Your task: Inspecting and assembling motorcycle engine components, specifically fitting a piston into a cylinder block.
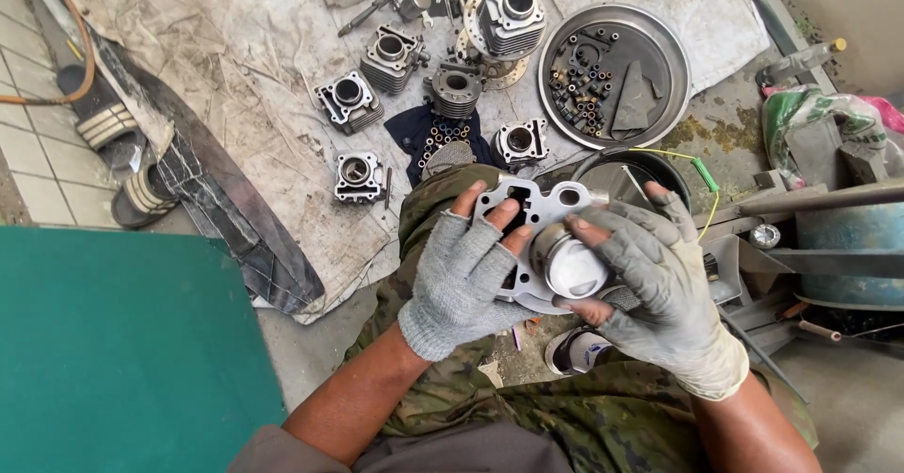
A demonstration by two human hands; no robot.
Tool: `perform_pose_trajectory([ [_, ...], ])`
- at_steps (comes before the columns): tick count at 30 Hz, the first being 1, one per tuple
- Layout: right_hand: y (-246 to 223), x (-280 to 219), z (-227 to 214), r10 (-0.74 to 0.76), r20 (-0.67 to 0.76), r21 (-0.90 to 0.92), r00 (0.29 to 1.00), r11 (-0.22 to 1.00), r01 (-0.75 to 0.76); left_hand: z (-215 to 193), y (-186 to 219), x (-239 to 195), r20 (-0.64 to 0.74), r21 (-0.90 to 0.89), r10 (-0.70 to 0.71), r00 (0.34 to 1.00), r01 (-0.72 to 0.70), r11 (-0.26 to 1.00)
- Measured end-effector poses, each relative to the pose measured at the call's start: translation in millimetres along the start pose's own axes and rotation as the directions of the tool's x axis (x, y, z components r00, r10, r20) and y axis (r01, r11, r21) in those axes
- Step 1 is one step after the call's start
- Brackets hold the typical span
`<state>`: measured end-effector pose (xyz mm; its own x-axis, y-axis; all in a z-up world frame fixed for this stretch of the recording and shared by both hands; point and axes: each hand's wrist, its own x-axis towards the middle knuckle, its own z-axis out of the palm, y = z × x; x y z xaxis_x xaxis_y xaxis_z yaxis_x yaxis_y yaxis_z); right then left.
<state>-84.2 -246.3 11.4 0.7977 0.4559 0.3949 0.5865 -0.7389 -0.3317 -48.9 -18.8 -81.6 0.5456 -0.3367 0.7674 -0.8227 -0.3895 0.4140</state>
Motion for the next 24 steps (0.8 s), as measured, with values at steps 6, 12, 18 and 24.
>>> perform_pose_trajectory([
  [6,2.5,-1.6,-4.4,-0.009,0.047,-0.016,0.999,1.000,0.010,-0.2,2.3,-1.8,0.041,0.010,0.001,0.999,-0.001,1.000],
  [12,2.9,0.4,-10.3,-0.049,0.074,-0.033,0.996,0.998,0.051,-0.7,4.5,-2.0,0.061,-0.018,-0.004,0.998,0.005,1.000],
  [18,2.2,0.5,-10.3,-0.070,0.071,-0.059,0.995,0.995,0.074,0.4,5.4,-3.7,0.039,-0.003,0.003,0.999,-0.003,1.000],
  [24,5.0,-0.5,-8.3,-0.061,0.043,-0.023,0.997,0.998,0.062,-6.1,7.0,5.4,-0.011,0.006,0.028,1.000,-0.028,1.000],
])
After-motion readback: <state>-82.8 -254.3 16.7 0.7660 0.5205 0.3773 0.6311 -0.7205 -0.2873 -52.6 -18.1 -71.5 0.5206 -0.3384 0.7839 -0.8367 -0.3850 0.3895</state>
